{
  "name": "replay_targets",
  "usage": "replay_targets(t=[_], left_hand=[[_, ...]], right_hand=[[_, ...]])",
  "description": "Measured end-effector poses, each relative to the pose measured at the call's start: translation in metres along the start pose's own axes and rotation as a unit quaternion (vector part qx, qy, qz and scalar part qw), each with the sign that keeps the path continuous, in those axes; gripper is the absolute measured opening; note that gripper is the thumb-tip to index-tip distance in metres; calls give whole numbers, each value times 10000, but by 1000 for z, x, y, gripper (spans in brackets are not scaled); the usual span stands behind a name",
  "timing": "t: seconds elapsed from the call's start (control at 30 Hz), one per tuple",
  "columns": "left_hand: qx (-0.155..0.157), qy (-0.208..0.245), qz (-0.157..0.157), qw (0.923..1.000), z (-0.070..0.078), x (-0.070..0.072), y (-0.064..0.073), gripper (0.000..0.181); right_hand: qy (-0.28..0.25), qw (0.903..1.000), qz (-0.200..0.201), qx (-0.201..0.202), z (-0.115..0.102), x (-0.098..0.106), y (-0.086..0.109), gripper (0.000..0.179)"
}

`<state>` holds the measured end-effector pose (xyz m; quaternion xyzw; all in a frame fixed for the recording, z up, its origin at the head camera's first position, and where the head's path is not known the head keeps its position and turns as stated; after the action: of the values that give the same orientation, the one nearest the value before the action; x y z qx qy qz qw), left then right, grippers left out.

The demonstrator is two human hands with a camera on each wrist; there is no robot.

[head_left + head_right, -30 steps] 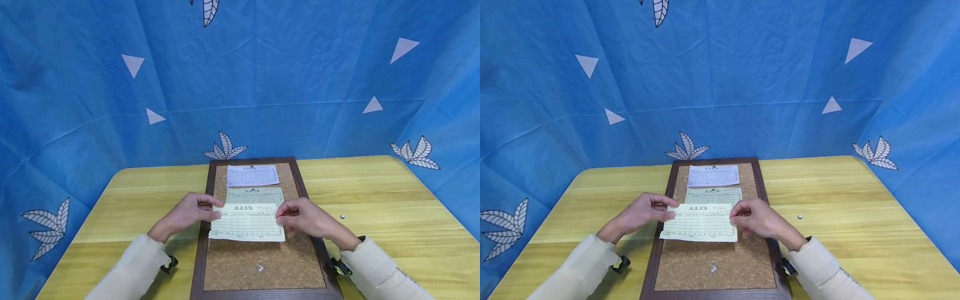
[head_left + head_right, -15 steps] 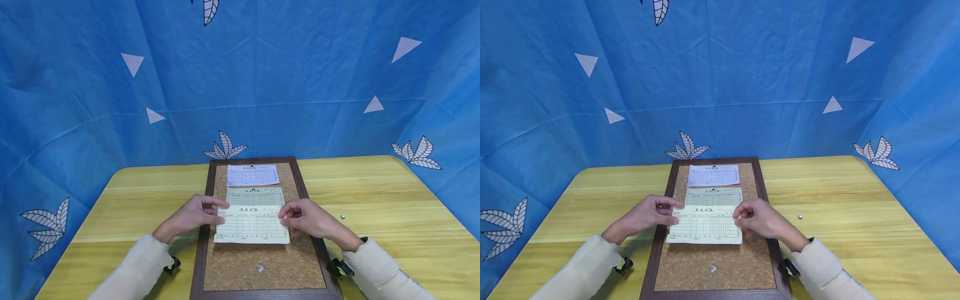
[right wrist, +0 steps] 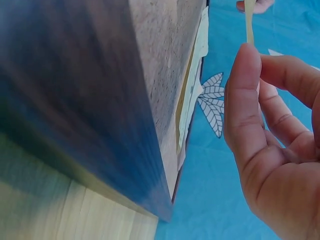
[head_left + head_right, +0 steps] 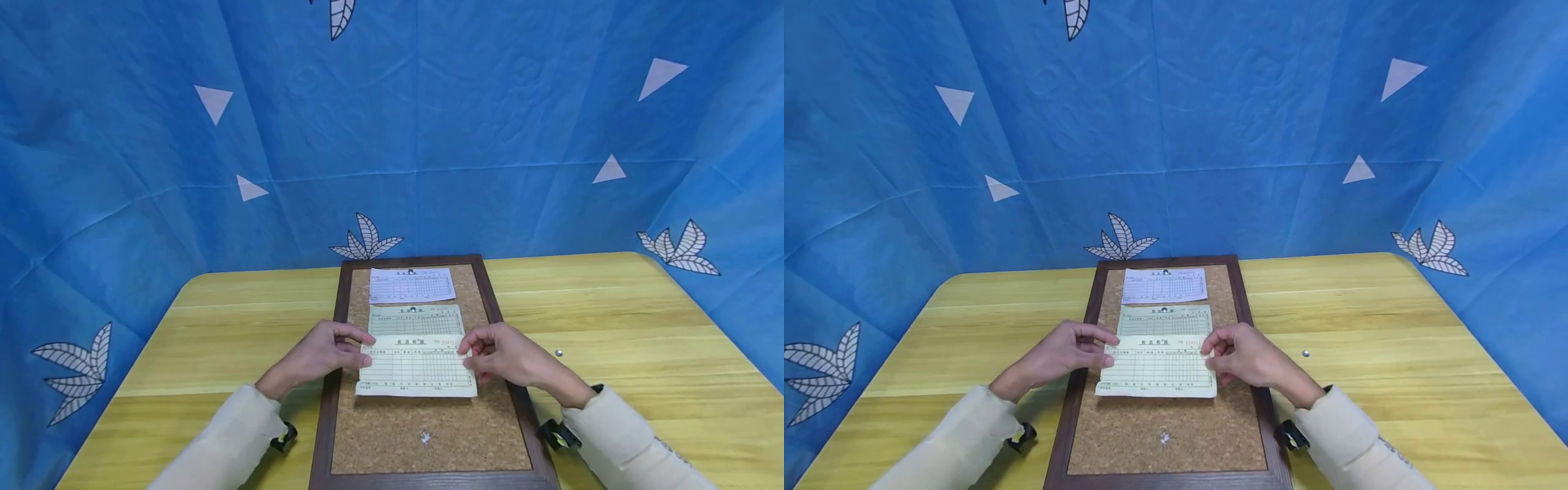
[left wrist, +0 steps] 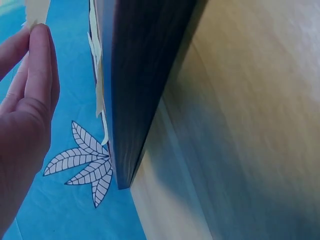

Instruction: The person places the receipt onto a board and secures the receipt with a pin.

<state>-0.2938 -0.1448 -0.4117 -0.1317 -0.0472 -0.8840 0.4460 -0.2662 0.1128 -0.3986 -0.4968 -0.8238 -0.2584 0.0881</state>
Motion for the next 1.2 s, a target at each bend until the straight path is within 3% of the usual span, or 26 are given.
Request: replay_targets(t=[0.63,1.2], left_hand=[[134,-110,105,9998,-4,-10,-4,30],[-8,-347,132,9993,-6,-14,-4,23]], right_hand=[[1,9999,-117,44,7,-1,0,10],[250,9995,-76,-165,15,-6,-2,8]])
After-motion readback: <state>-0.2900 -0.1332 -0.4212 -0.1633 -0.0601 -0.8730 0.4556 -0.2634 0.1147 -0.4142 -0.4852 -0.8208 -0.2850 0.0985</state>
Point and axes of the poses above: each hand's wrist, its own y-axis away from the middle knuckle, its own x-axis out of the back of the hand, z = x × y, the point moved 8 cm from there along -y, towards the middle knuckle, and after that the axes turned 12 degrees about -x, right-handed, at the moved point
